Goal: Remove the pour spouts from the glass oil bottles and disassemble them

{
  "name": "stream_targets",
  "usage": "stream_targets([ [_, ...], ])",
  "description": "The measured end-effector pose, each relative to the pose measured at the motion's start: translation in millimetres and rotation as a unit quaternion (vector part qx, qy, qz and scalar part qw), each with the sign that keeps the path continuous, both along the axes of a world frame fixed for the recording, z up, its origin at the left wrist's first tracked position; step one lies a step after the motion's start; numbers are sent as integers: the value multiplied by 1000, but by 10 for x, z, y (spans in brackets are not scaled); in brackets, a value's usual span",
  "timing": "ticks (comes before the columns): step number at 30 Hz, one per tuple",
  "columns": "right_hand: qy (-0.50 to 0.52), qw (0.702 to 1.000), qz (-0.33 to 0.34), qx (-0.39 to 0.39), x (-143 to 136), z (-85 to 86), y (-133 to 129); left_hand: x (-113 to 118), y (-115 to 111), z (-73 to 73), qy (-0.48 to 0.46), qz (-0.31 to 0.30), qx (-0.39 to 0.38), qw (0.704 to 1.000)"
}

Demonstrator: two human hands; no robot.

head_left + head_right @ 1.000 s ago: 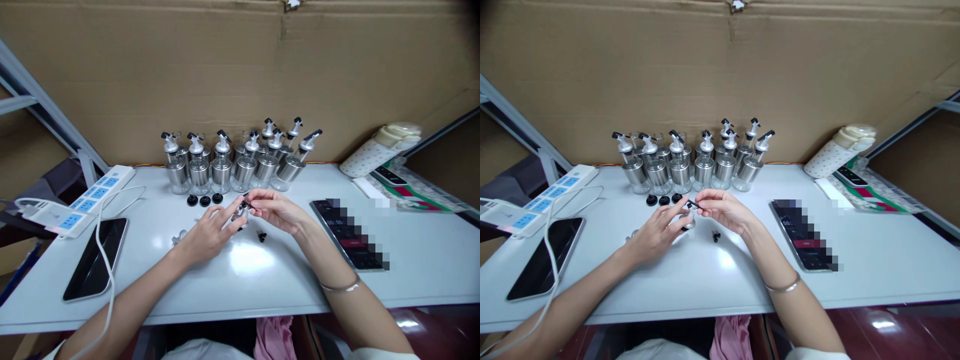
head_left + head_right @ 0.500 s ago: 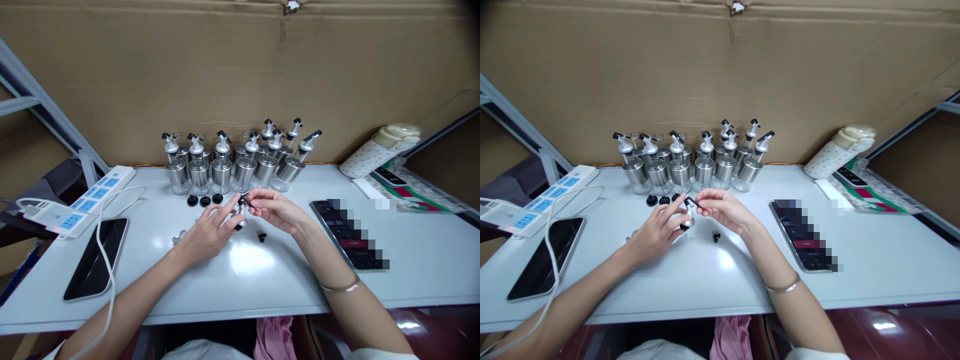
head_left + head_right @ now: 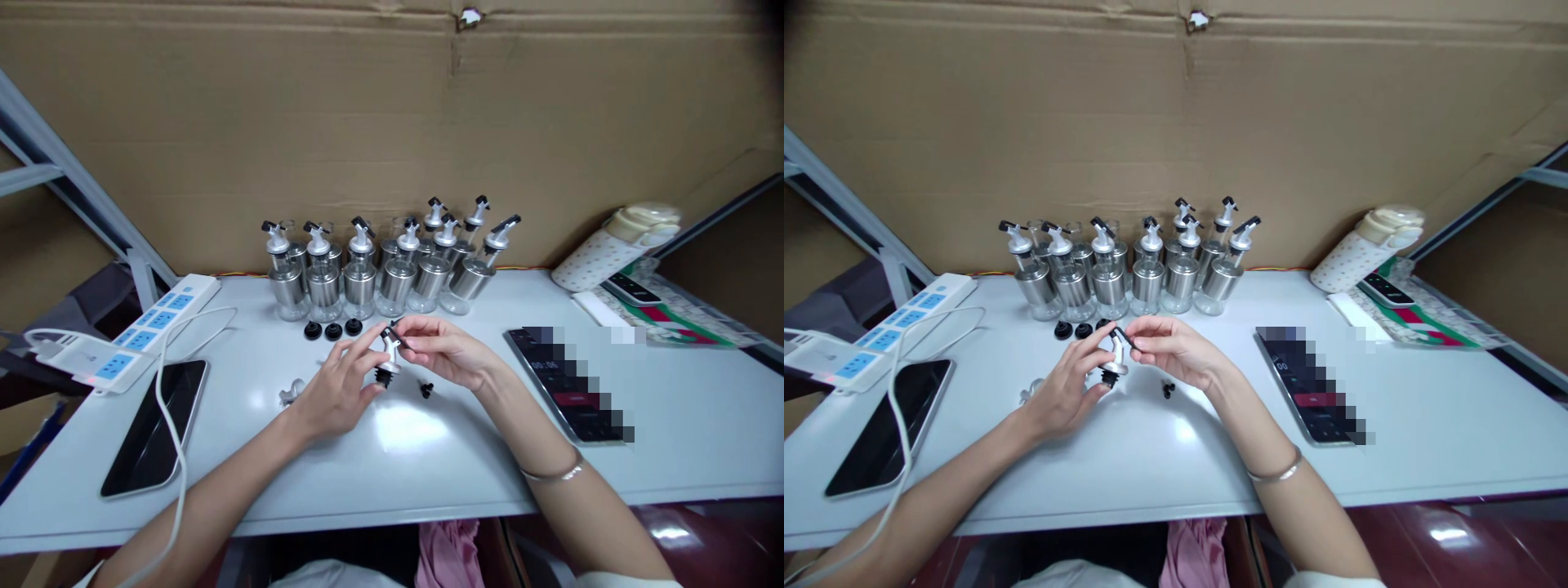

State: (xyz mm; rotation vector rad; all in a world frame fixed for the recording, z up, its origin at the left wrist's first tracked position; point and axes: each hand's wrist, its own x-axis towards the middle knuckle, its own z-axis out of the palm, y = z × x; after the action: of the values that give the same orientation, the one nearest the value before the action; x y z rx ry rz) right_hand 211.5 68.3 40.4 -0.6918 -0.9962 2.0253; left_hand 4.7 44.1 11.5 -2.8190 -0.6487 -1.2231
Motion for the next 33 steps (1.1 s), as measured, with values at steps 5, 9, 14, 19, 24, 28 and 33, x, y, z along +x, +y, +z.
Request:
stream_targets([
  [5, 17, 1000, 22, 5, 6, 9, -14, 8, -2, -4, -23, -21, -8, 999],
  [9, 24, 999, 24, -3, 3, 1, -9, 1, -4, 6, -18, -16, -10, 1000],
  [14, 23, 999, 21, 7, 12, 21, -23, -3, -3, 16, -9, -14, -8, 1000],
  [19, 15, 999, 35, 13, 33, 15, -21, -2, -12, 11, -4, -8, -8, 1000],
  [24, 36, 997, 63, 6, 34, -42, -3, -10, -11, -10, -1, -8, -14, 1000],
  [28, 37, 993, 110, 6, 31, -74, 5, -16, -11, -21, 1, -19, -6, 1000],
  [33, 41, 997, 69, 11, -20, -68, -7, -21, -16, -25, -1, -16, -36, 999],
])
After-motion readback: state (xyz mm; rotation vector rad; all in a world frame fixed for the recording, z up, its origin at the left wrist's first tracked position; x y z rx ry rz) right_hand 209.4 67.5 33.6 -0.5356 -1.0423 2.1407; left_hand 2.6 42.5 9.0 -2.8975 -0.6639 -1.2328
